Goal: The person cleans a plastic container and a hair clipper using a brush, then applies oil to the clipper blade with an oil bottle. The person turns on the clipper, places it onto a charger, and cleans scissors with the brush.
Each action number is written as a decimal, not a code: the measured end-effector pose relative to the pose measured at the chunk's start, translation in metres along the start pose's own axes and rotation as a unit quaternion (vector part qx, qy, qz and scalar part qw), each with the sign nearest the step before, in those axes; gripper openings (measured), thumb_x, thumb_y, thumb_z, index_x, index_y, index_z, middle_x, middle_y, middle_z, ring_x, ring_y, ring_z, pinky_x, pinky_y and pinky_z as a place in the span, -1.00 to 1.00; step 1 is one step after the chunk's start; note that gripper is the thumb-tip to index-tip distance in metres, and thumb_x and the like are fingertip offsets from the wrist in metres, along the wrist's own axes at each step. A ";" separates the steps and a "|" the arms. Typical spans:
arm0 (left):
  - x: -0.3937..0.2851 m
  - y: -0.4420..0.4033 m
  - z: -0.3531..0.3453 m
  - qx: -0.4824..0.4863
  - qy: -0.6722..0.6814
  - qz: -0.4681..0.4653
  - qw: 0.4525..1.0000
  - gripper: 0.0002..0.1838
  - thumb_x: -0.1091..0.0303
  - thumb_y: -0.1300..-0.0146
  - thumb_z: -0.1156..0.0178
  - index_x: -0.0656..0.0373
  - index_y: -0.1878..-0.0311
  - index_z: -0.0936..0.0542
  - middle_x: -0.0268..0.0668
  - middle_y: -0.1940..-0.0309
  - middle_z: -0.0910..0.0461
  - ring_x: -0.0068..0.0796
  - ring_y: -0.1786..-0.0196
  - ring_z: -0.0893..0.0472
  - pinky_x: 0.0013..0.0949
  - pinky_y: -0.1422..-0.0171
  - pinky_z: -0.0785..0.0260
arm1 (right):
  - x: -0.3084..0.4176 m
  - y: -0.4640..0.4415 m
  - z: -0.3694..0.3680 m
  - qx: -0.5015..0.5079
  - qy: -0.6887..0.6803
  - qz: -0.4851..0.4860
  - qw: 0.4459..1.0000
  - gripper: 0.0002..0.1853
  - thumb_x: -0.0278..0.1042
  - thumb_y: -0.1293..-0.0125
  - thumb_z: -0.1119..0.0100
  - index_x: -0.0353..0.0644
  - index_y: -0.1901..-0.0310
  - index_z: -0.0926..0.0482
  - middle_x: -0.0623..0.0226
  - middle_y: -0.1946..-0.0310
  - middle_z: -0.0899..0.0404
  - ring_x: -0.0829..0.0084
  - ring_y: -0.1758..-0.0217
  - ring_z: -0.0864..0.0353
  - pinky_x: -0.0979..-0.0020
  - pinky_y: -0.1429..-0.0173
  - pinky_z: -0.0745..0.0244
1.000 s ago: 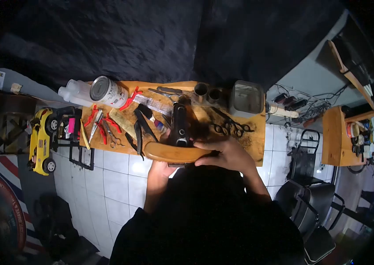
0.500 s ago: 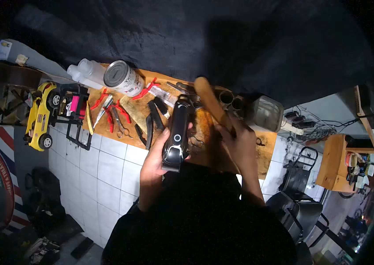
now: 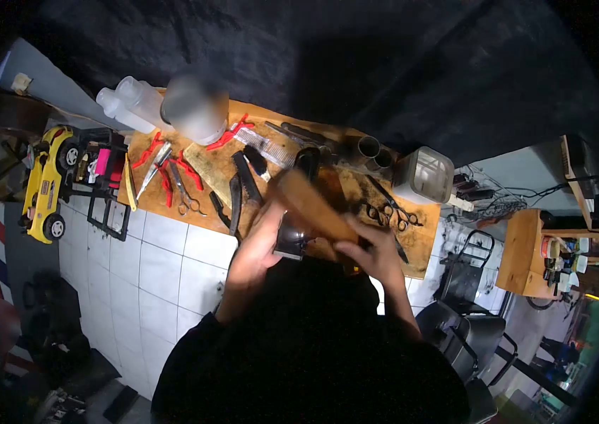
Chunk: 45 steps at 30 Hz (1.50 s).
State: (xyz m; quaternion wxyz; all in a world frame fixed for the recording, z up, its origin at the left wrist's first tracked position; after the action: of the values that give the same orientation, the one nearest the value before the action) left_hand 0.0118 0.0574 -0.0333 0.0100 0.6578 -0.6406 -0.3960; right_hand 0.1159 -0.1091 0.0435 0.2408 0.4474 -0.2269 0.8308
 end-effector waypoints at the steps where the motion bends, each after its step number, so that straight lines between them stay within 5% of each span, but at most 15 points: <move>1: -0.007 0.001 -0.015 0.033 -0.005 0.002 0.999 -0.51 -0.01 -0.43 0.01 0.17 -0.22 -0.38 -0.12 0.19 -0.64 -0.37 0.22 -0.67 -0.44 0.26 -0.54 | -0.008 -0.003 0.006 -0.052 0.045 -0.030 0.997 -0.53 -0.28 -0.15 -0.41 -0.28 -0.08 -0.58 0.06 0.07 -0.66 0.21 0.00 -0.67 0.34 -0.13 -0.50; 6: 0.002 0.008 -0.031 0.067 0.013 0.005 0.998 -0.47 -0.05 -0.43 0.03 0.20 -0.22 -0.38 -0.02 0.13 -0.63 -0.29 0.22 -0.68 -0.35 0.21 -0.57 | -0.018 0.003 0.034 -0.158 0.023 -0.061 0.985 -0.56 -0.24 -0.16 -0.40 -0.31 -0.02 -0.60 -0.01 0.09 -0.65 0.19 0.08 -0.69 0.27 -0.05 -0.53; 10: 0.007 0.003 -0.036 0.034 0.121 0.008 0.992 -0.45 -0.03 -0.41 -0.02 0.22 -0.24 -0.37 -0.09 0.10 -0.63 -0.23 0.13 -0.67 -0.31 0.10 -0.57 | 0.000 0.029 0.031 0.046 -0.021 0.031 0.998 -0.47 -0.16 -0.05 -0.47 -0.25 -0.04 -0.62 0.08 0.02 -0.64 0.27 -0.10 -0.62 0.26 -0.19 -0.46; 12: 0.009 -0.005 -0.033 0.083 0.122 -0.044 0.988 -0.53 0.05 -0.35 -0.14 0.22 -0.15 -0.47 -0.16 0.13 -0.64 -0.39 0.07 -0.65 -0.30 0.03 -0.55 | 0.007 0.030 0.023 0.100 -0.034 0.048 0.993 -0.46 -0.18 -0.03 -0.48 -0.24 -0.05 -0.62 0.09 0.01 -0.64 0.25 -0.12 -0.60 0.25 -0.23 -0.43; 14: 0.026 -0.024 0.004 -0.058 0.033 -0.038 0.997 -0.56 0.07 -0.34 -0.16 0.22 -0.09 -0.50 -0.18 0.21 -0.63 -0.42 0.21 -0.68 -0.37 0.19 -0.58 | 0.002 0.024 0.025 0.040 0.011 0.057 0.998 -0.49 -0.25 -0.05 -0.46 -0.28 -0.04 -0.61 0.06 0.10 -0.66 0.18 -0.02 -0.63 0.24 -0.18 -0.44; 16: 0.005 0.005 -0.038 0.098 -0.044 -0.021 0.994 -0.58 0.10 -0.35 -0.15 0.27 -0.06 -0.48 -0.18 0.25 -0.61 -0.40 0.35 -0.69 -0.44 0.37 -0.57 | -0.015 0.022 0.028 -0.058 0.043 0.018 0.997 -0.52 -0.29 -0.08 -0.45 -0.31 -0.03 -0.60 0.04 0.17 -0.66 0.16 0.07 -0.66 0.26 -0.10 -0.48; 20: 0.002 0.014 -0.054 0.058 -0.057 -0.029 0.996 -0.58 0.15 -0.38 -0.10 0.23 -0.16 -0.39 -0.13 0.27 -0.61 -0.32 0.41 -0.68 -0.42 0.44 -0.56 | -0.022 0.008 0.049 -0.207 0.084 -0.024 0.975 -0.53 -0.34 -0.11 -0.43 -0.35 -0.05 -0.58 -0.01 0.27 -0.67 0.22 0.24 -0.70 0.34 0.15 -0.53; 26: 0.002 0.002 -0.055 0.015 0.019 -0.060 0.998 -0.47 0.02 -0.39 -0.08 0.15 -0.28 -0.37 -0.16 0.19 -0.62 -0.39 0.25 -0.68 -0.39 0.24 -0.58 | -0.013 0.025 0.036 0.119 -0.087 0.022 0.989 -0.48 -0.28 -0.01 -0.51 -0.25 -0.03 -0.63 0.19 0.01 -0.66 0.34 -0.12 -0.60 0.36 -0.26 -0.40; 28: 0.008 -0.011 -0.033 0.092 0.060 -0.029 0.994 -0.55 0.05 -0.41 -0.04 0.18 -0.19 -0.44 -0.20 0.16 -0.63 -0.43 0.20 -0.67 -0.39 0.21 -0.57 | -0.010 0.024 0.025 0.134 -0.070 0.040 0.988 -0.50 -0.29 0.00 -0.51 -0.20 -0.03 -0.64 0.16 0.02 -0.66 0.30 -0.09 -0.63 0.34 -0.23 -0.43; 31: 0.008 -0.003 -0.041 0.062 -0.014 -0.034 0.997 -0.61 0.11 -0.41 -0.07 0.20 -0.11 -0.45 -0.19 0.25 -0.61 -0.44 0.36 -0.66 -0.41 0.35 -0.55 | -0.024 0.016 0.025 0.022 -0.059 0.033 0.997 -0.52 -0.31 -0.02 -0.49 -0.24 -0.01 -0.64 0.09 0.08 -0.67 0.24 0.03 -0.68 0.34 -0.13 -0.49; 34: 0.004 0.007 -0.059 0.051 -0.049 -0.010 0.997 -0.61 0.12 -0.39 -0.09 0.20 -0.10 -0.42 -0.18 0.31 -0.60 -0.44 0.47 -0.64 -0.43 0.46 -0.53 | -0.033 0.007 0.040 -0.139 0.000 -0.082 0.987 -0.55 -0.36 -0.07 -0.45 -0.30 -0.01 -0.62 0.03 0.12 -0.67 0.24 0.11 -0.70 0.38 -0.02 -0.53; 36: 0.009 0.005 -0.056 0.052 -0.019 -0.023 0.998 -0.60 0.11 -0.37 -0.11 0.18 -0.12 -0.42 -0.15 0.28 -0.61 -0.42 0.49 -0.64 -0.42 0.47 -0.54 | -0.033 0.001 0.051 -0.159 0.027 -0.060 0.985 -0.47 -0.47 -0.16 -0.36 -0.42 -0.17 -0.47 0.03 0.08 -0.65 0.47 0.08 -0.61 0.51 0.00 -0.49; 41: 0.017 -0.008 -0.042 0.069 0.025 0.034 0.997 -0.57 0.15 -0.33 -0.14 0.18 -0.16 -0.42 -0.14 0.12 -0.60 -0.40 0.26 -0.65 -0.38 0.24 -0.56 | -0.016 0.017 0.048 0.089 -0.072 0.050 0.992 -0.53 -0.47 -0.07 -0.44 -0.35 -0.06 -0.58 0.12 0.01 -0.65 0.33 -0.06 -0.63 0.35 -0.21 -0.43; 43: 0.009 -0.011 -0.056 0.116 0.012 -0.013 0.993 -0.60 0.19 -0.34 -0.11 0.20 -0.15 -0.43 -0.16 0.03 -0.58 -0.37 0.03 -0.63 -0.30 0.01 -0.56 | -0.002 0.017 0.037 0.100 -0.117 0.043 0.987 -0.57 -0.26 -0.05 -0.49 -0.22 0.03 -0.67 0.21 0.08 -0.69 0.38 -0.01 -0.67 0.33 -0.19 -0.46; 45: 0.016 -0.011 -0.049 0.104 0.020 -0.006 0.994 -0.62 0.19 -0.36 -0.08 0.21 -0.12 -0.43 -0.17 0.08 -0.58 -0.41 0.12 -0.62 -0.36 0.12 -0.53 | -0.009 0.016 0.035 0.078 -0.086 0.010 0.993 -0.57 -0.27 -0.07 -0.47 -0.23 0.01 -0.65 0.17 0.08 -0.68 0.38 -0.01 -0.67 0.32 -0.19 -0.47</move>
State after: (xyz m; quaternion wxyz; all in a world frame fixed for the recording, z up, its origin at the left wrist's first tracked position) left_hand 0.0448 0.0216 -0.0131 -0.0485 0.6665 -0.6744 -0.3140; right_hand 0.1331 -0.1440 0.0502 0.1763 0.5325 -0.1857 0.8068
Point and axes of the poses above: each hand's wrist, its own y-axis away from the middle knuckle, its own z-axis out of the back of the hand, x = y × z, the point moved 5 cm from there along -y, towards the middle knuckle
